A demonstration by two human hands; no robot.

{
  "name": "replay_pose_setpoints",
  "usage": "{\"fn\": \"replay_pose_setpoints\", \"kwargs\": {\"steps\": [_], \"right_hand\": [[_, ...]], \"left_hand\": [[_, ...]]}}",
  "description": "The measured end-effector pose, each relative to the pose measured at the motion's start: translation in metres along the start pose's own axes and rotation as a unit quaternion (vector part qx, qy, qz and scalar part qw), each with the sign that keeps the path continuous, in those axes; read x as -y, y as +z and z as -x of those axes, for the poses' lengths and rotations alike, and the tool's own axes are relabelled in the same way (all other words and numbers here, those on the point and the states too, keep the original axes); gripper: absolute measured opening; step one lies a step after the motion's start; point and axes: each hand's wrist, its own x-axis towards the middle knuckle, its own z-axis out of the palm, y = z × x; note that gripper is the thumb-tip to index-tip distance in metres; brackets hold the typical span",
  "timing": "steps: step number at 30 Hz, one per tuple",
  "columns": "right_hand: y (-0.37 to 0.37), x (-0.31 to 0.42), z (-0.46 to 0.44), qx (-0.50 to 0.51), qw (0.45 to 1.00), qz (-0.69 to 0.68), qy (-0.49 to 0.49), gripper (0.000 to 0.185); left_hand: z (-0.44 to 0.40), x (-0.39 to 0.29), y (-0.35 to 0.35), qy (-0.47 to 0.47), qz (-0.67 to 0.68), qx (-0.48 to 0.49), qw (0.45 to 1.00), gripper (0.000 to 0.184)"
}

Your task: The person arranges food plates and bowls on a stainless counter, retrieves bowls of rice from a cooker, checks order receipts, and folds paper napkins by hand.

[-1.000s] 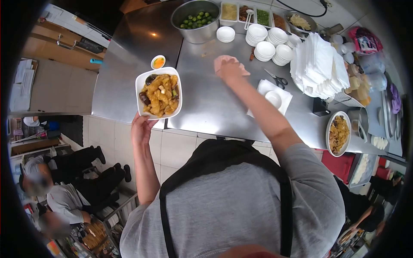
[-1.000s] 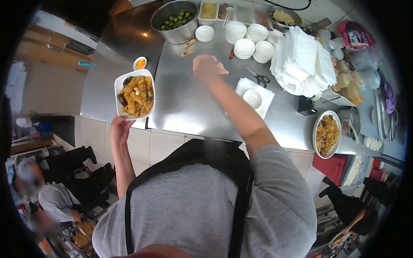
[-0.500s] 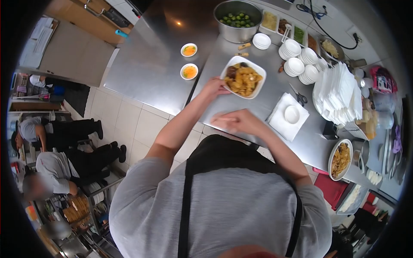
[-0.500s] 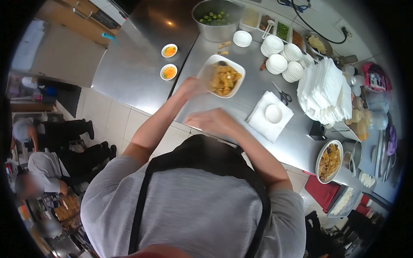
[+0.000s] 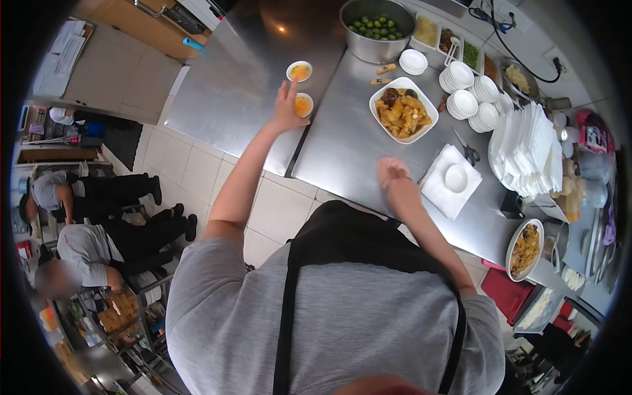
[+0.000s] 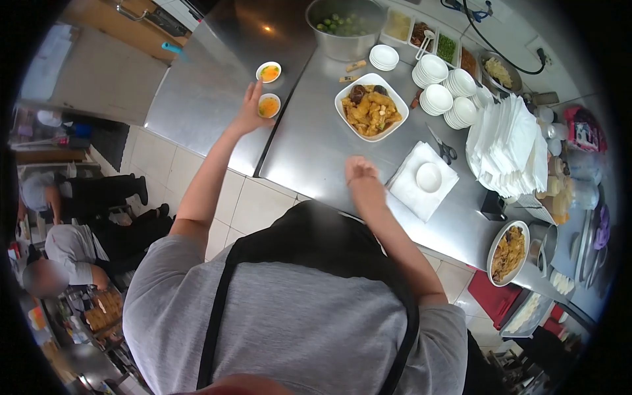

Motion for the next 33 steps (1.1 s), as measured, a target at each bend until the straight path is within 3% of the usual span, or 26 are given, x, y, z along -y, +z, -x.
{"fn": "replay_pose_setpoints", "kwargs": {"steps": [1,2,3,4,5,8,9,10,12,13,15,16,18,19,21,25,27,30,32,33], "right_hand": [[0.008,0.011,-0.003,-0.008,0.996,0.065,-0.059,0.030],[0.016,0.021,-0.010,0.105,0.983,-0.115,-0.092,0.026],[0.020,0.037,-0.019,0.211,0.926,-0.290,-0.121,0.022],[0.008,0.056,-0.024,0.215,0.885,-0.345,-0.225,0.027],[0.014,0.071,-0.029,0.284,0.894,-0.314,-0.148,0.035],[0.002,0.084,-0.056,0.238,0.904,-0.314,-0.165,0.038],[-0.040,0.091,-0.065,0.291,0.879,-0.364,-0.099,0.035],[-0.048,0.086,-0.071,0.285,0.881,-0.366,-0.092,0.035],[-0.057,0.070,-0.078,0.095,0.945,-0.272,-0.152,0.024],[-0.052,0.062,-0.079,0.089,0.948,-0.271,-0.142,0.024],[-0.023,0.043,-0.078,0.063,0.986,-0.120,-0.098,0.015],[-0.002,0.035,-0.074,0.058,0.988,-0.118,-0.087,0.015],[0.032,0.021,-0.062,-0.157,0.947,-0.202,-0.193,0.015],[0.015,0.024,-0.054,-0.162,0.949,-0.199,-0.183,0.015],[-0.018,0.029,-0.033,0.085,0.938,-0.329,-0.062,0.015],[-0.001,-0.003,-0.004,0.104,0.966,-0.232,-0.057,0.027],[-0.042,-0.014,0.015,0.138,0.930,-0.342,0.003,0.030],[-0.107,-0.031,0.054,0.086,0.893,-0.433,0.089,0.030],[-0.149,-0.047,0.092,0.048,0.882,-0.443,0.156,0.027],[-0.151,-0.068,0.119,0.012,0.847,-0.502,0.176,0.026]], "left_hand": [[-0.002,0.010,-0.003,-0.019,-0.032,0.025,0.999,0.123],[-0.005,0.018,-0.003,-0.018,-0.032,0.028,0.999,0.123],[-0.008,0.020,-0.004,-0.048,-0.014,0.074,0.996,0.126],[-0.011,0.022,-0.005,-0.078,0.003,0.118,0.990,0.129],[-0.016,0.025,-0.006,-0.074,0.003,0.120,0.990,0.129],[-0.031,0.038,-0.004,-0.076,0.006,0.164,0.983,0.133],[-0.036,0.043,-0.003,-0.068,-0.003,0.173,0.983,0.134],[-0.042,0.045,-0.002,-0.058,-0.012,0.183,0.981,0.136],[-0.048,0.047,0.000,-0.040,-0.002,0.192,0.981,0.136],[-0.051,0.046,0.001,-0.029,0.010,0.194,0.981,0.136],[-0.057,0.045,0.002,-0.001,0.018,0.195,0.981,0.136],[-0.062,0.045,0.003,0.017,0.027,0.190,0.981,0.137],[-0.075,0.047,0.005,0.016,0.030,0.207,0.978,0.137],[-0.078,0.044,0.006,0.015,0.028,0.208,0.978,0.137],[-0.085,0.039,0.008,0.022,0.024,0.216,0.976,0.137],[-0.107,0.040,0.019,0.064,0.011,0.205,0.977,0.132],[-0.125,0.042,0.025,0.088,-0.002,0.201,0.976,0.127],[-0.148,0.057,0.031,0.106,-0.031,0.201,0.973,0.126],[-0.157,0.058,0.032,0.098,0.032,0.216,0.971,0.128],[-0.159,0.065,0.031,0.096,0.042,0.218,0.970,0.129]]}}
